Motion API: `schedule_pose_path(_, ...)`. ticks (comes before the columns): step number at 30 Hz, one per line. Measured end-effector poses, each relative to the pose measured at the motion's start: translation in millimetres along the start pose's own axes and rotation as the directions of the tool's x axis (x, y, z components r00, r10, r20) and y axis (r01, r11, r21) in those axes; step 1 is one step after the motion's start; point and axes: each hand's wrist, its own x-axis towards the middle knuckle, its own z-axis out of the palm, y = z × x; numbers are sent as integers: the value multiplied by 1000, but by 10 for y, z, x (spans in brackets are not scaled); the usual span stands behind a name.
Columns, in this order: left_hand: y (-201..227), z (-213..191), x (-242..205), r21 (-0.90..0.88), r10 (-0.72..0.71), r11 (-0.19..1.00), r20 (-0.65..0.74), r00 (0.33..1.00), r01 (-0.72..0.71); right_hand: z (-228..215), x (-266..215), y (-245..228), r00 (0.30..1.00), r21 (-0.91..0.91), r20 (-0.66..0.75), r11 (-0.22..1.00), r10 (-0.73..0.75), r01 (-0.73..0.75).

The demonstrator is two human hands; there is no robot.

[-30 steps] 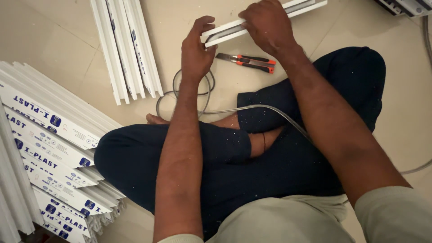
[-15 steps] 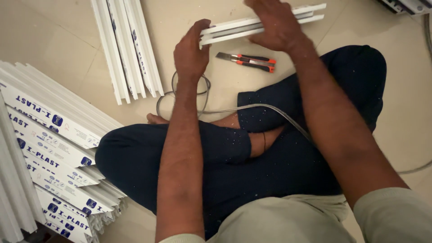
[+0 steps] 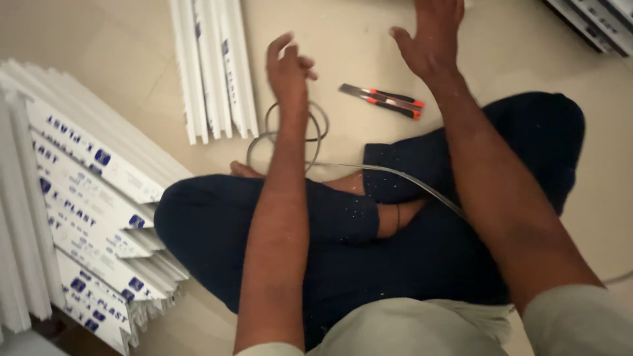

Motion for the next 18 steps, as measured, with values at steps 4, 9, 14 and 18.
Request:
schedule_pose_path(4, -109, 221, 66, -370, 203, 915, 74, 976, -162, -123, 0, -623, 852, 677, 502, 544, 151, -495)
schedule_pose_path(9, -118, 297, -88, -339, 320, 910, 218, 922, -236, -315, 147, -1241, 745, 741, 667, 84, 14, -666)
schedule_pose_path(14, -50, 95, 118, -131, 364, 931, 252, 897, -341, -541, 200, -863, 690, 626, 724, 419, 1, -657)
schedule_pose_path(18, 116, -514, 325, 949, 444, 305, -215, 870, 78, -900, -150, -216, 604, 293, 793, 816, 83, -497)
